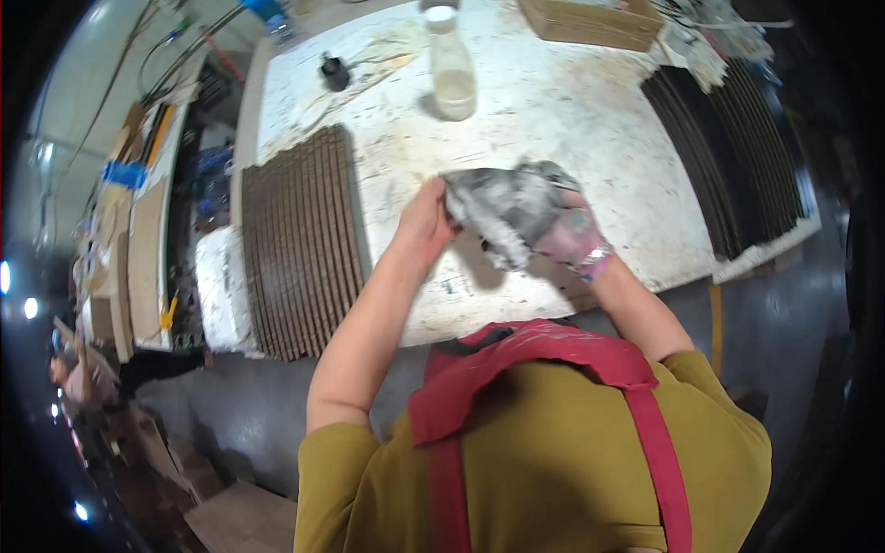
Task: The person wipes dark rectangular panels with a cloth and a liquid from a plastic bottle on a wooden worktable.
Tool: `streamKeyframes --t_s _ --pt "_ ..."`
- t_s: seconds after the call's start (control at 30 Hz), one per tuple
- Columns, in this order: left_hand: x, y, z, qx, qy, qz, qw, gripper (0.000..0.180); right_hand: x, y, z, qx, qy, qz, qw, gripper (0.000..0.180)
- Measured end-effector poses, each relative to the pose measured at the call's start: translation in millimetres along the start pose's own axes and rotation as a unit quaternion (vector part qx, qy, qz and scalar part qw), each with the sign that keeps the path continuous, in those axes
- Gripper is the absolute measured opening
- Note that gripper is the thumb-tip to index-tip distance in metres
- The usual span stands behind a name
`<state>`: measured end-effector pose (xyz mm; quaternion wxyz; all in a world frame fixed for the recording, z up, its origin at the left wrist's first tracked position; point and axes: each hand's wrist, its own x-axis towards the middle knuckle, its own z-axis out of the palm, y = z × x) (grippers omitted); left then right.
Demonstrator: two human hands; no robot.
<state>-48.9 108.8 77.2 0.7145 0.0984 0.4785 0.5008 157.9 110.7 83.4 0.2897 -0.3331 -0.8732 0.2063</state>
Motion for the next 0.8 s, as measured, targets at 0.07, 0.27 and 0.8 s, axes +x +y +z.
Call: streamKeyframes --t_s 0.07,0.27,0.8 --pt "-3.0 -17.1 4.1 -0.056 -0.068 -0.056 0.995 0.036 3.2 7.2 20.8 0.715 0.161 0.240 0.636 0.029" --pt "-15.0 -18.1 -20.2 -0.070 -0.075 -0.112 0.988 0.082 4.8 3.4 -13.9 0.906 0.097 0.257 0.321 0.052" --pt "24.2 -46.0 16.4 0.001 -0.144 0.031 0.989 0.040 -15.6 16.1 27.9 0.741 0.119 0.298 0.590 0.087"
